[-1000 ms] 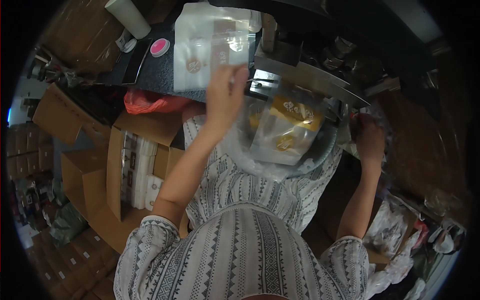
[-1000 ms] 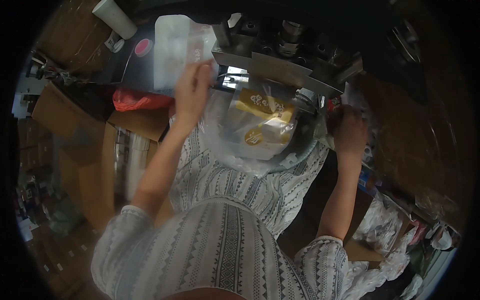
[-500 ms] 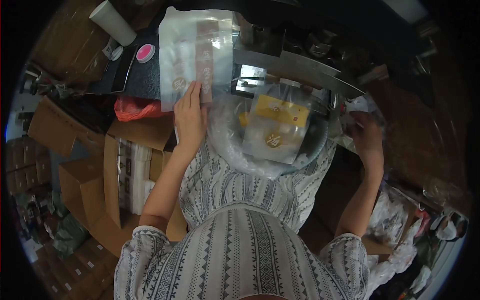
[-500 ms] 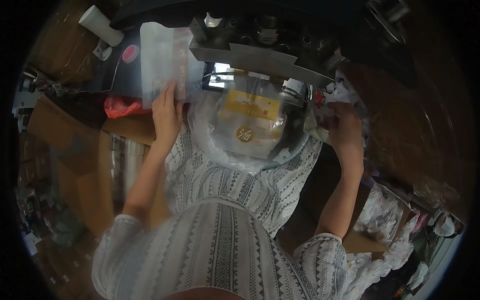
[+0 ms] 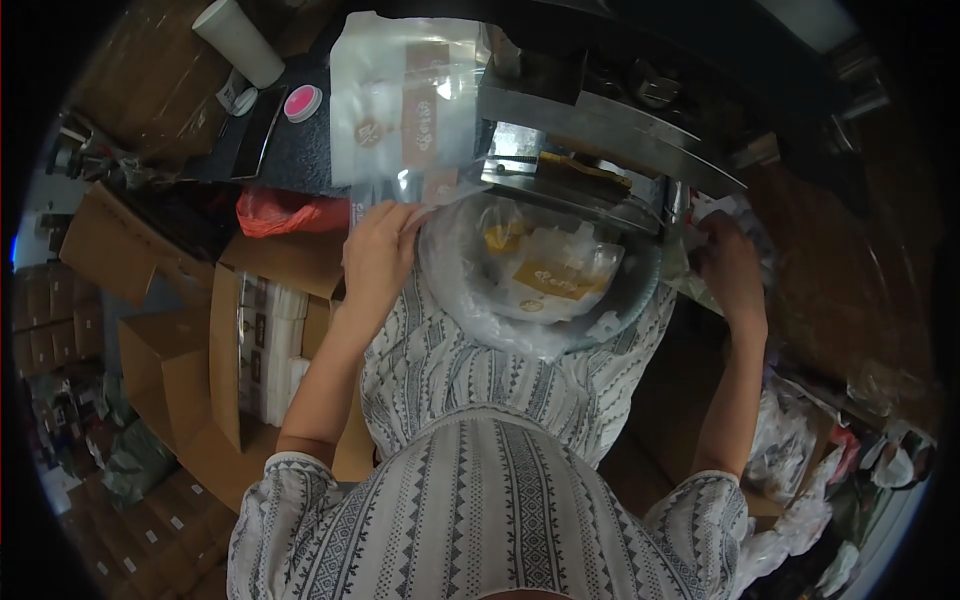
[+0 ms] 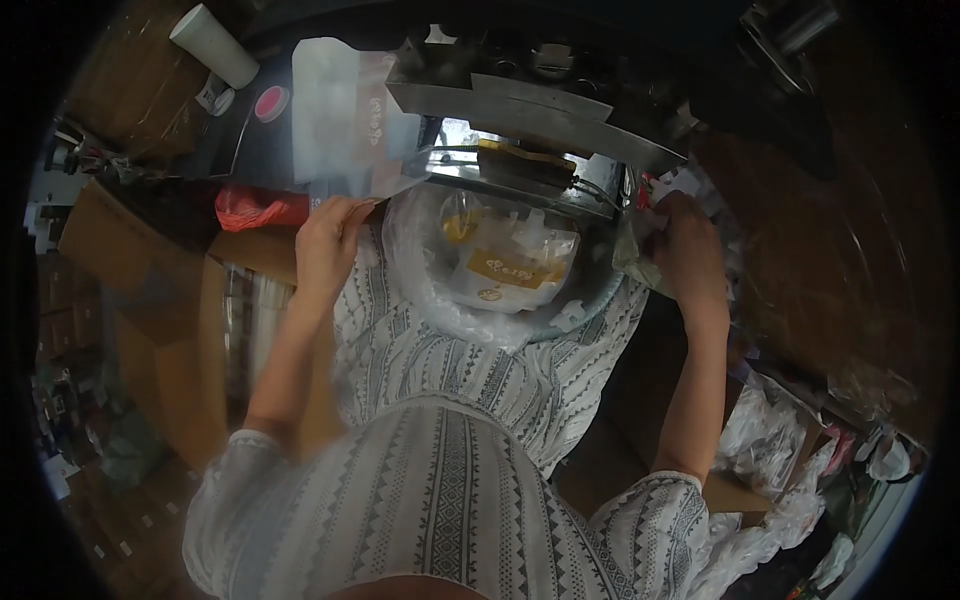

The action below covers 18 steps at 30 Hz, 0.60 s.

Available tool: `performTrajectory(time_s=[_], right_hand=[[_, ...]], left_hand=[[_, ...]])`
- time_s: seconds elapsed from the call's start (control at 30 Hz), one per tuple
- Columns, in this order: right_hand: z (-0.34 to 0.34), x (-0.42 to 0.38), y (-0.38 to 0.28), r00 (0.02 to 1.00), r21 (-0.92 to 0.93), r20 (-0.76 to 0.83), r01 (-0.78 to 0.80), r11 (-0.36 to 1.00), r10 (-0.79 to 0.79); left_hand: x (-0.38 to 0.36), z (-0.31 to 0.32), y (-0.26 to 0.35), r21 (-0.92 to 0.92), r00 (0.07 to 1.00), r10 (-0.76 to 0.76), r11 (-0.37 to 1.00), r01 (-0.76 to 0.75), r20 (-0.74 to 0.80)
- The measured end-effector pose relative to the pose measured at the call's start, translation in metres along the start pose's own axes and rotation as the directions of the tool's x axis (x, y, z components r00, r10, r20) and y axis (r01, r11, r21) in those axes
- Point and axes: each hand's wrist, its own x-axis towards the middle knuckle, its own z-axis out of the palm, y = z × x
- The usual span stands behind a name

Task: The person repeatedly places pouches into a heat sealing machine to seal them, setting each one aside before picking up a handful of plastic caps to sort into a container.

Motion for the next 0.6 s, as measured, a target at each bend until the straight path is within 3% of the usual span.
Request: performTrajectory(time_s=[0.1, 0.17, 0.2, 0.3, 0.37, 0.4, 0.47, 0.5, 0.53, 0.57, 0.6], right_hand=[[0.001, -0.001, -0.004, 0.995, 0.056, 0.050, -0.094, 0.994, 0.091], [-0.004, -0.008, -0.015, 0.986, 0.074, -0.110, -0.120, 0.990, 0.128], [-0.002, -0.007, -0.012, 0.987, 0.073, -0.107, -0.116, 0.991, 0.123], [0.004, -0.011, 0.005, 0.999, 0.047, -0.052, -0.015, 0.999, 0.017], [0.005, -0.008, 0.008, 0.987, 0.107, 0.073, -0.152, 0.983, 0.144], [0.002, -0.009, 0.005, 0.987, 0.107, 0.073, -0.148, 0.983, 0.141], [-0.010, -0.014, -0.010, 0.991, 0.127, -0.131, -0.015, 0.992, 0.032], [-0.016, -0.013, -0.018, 0.991, 0.127, -0.130, -0.012, 0.992, 0.029], [-0.022, -0.014, -0.029, 0.980, 0.509, -0.076, -0.119, 0.853, 0.182], [-0.024, -0.015, -0.039, 0.953, 0.800, 0.033, -0.207, 0.563, 0.303], [-0.020, -0.018, -0.054, 0.951, 0.801, 0.034, -0.210, 0.560, 0.307]], left_hand=[[-0.007, -0.006, 0.016, 0.014, 1.000, 0.004, 1.000, -0.004, -0.009], [-0.009, -0.009, 0.022, 0.006, 1.000, -0.008, 1.000, 0.008, -0.026], [-0.010, -0.010, 0.025, -0.003, 0.999, -0.013, 1.000, 0.013, -0.037], [-0.010, -0.008, 0.034, -0.002, 0.998, 0.042, 0.999, -0.042, -0.047], [-0.009, -0.009, 0.040, -0.002, 0.997, 0.052, 0.999, -0.052, -0.053], [-0.009, -0.010, 0.042, -0.001, 0.997, 0.058, 0.998, -0.058, -0.059], [-0.010, -0.012, 0.043, 0.014, 0.997, 0.047, 0.999, -0.047, -0.062], [-0.010, -0.013, 0.043, 0.025, 0.997, 0.041, 0.999, -0.040, -0.063], [-0.011, -0.014, 0.046, 0.025, 0.997, 0.040, 0.999, -0.039, -0.062], [-0.011, -0.014, 0.050, 0.007, 0.998, 0.045, 0.999, -0.045, -0.051], [-0.011, -0.015, 0.054, -0.011, 0.998, 0.053, 0.998, -0.054, -0.038]])
